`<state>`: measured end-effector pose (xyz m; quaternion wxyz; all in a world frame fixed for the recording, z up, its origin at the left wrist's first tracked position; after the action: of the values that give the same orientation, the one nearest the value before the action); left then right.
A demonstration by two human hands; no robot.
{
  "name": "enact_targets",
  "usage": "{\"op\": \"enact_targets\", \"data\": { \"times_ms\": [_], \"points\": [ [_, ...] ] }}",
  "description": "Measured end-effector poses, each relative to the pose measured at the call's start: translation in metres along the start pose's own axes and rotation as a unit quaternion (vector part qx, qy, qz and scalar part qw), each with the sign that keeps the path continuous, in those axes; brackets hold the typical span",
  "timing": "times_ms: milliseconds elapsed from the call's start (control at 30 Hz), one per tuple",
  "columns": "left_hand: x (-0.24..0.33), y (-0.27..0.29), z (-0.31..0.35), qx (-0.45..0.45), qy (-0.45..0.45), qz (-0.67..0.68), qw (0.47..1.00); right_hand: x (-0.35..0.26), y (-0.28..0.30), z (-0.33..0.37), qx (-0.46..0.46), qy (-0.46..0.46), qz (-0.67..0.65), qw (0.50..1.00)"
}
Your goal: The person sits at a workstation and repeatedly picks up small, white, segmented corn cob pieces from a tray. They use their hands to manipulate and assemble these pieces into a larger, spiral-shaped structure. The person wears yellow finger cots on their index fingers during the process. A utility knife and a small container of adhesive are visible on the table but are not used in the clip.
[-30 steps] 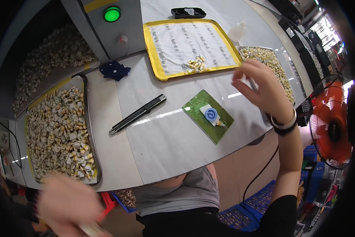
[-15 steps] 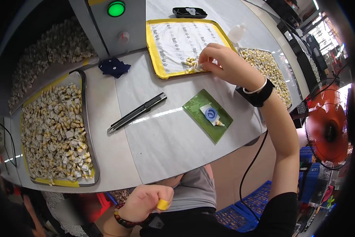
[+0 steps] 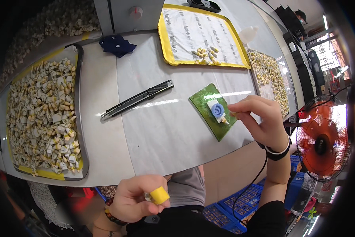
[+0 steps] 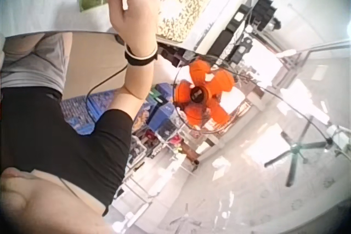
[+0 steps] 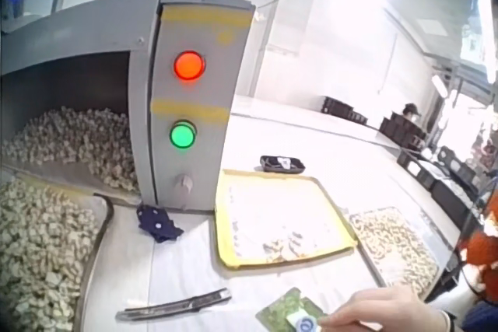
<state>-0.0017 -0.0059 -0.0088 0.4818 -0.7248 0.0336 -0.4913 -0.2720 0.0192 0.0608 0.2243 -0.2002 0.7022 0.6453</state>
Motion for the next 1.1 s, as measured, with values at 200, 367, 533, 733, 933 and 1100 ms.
{"op": "enact_targets", "data": {
  "times_ms": [200,367,533,733,933,1100],
  "points": [
    [0.003,0.0,0.002,0.007,0.019,0.025,0.999,0.004,-0.009,0.0,0.025,-0.004,0.064,0.998],
    [0.003,0.002,0.008,0.001,0.024,0.056,0.998,0.005,-0.013,-0.002,0.014,0.031,0.122,0.992],
    [0.002,0.004,0.01,0.019,0.017,0.084,0.996,0.0,-0.018,-0.002,0.017,0.085,0.19,0.978],
    [-0.006,0.005,-0.001,0.019,-0.006,0.089,0.996,-0.002,-0.023,-0.001,0.03,0.092,0.191,0.977],
    [-0.013,0.003,0.002,0.013,0.086,0.116,0.989,-0.037,-0.014,0.009,0.084,0.094,0.049,0.991],
    [-0.021,-0.002,-0.003,0.001,0.196,0.168,0.966,-0.068,-0.026,0.015,0.019,0.21,-0.141,0.967]
  ]
}}
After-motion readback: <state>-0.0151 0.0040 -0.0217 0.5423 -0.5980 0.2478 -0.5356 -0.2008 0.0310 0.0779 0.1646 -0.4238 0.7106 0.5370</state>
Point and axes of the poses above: each hand's wrist, its own z-axis away from the middle knuckle, its own y-axis out of the back of the hand, x = y × z, the point moved 3 cm from there along -z, towards the middle knuckle, and after that the axes turned 9 degrees about -y, right-handed, at the moved point
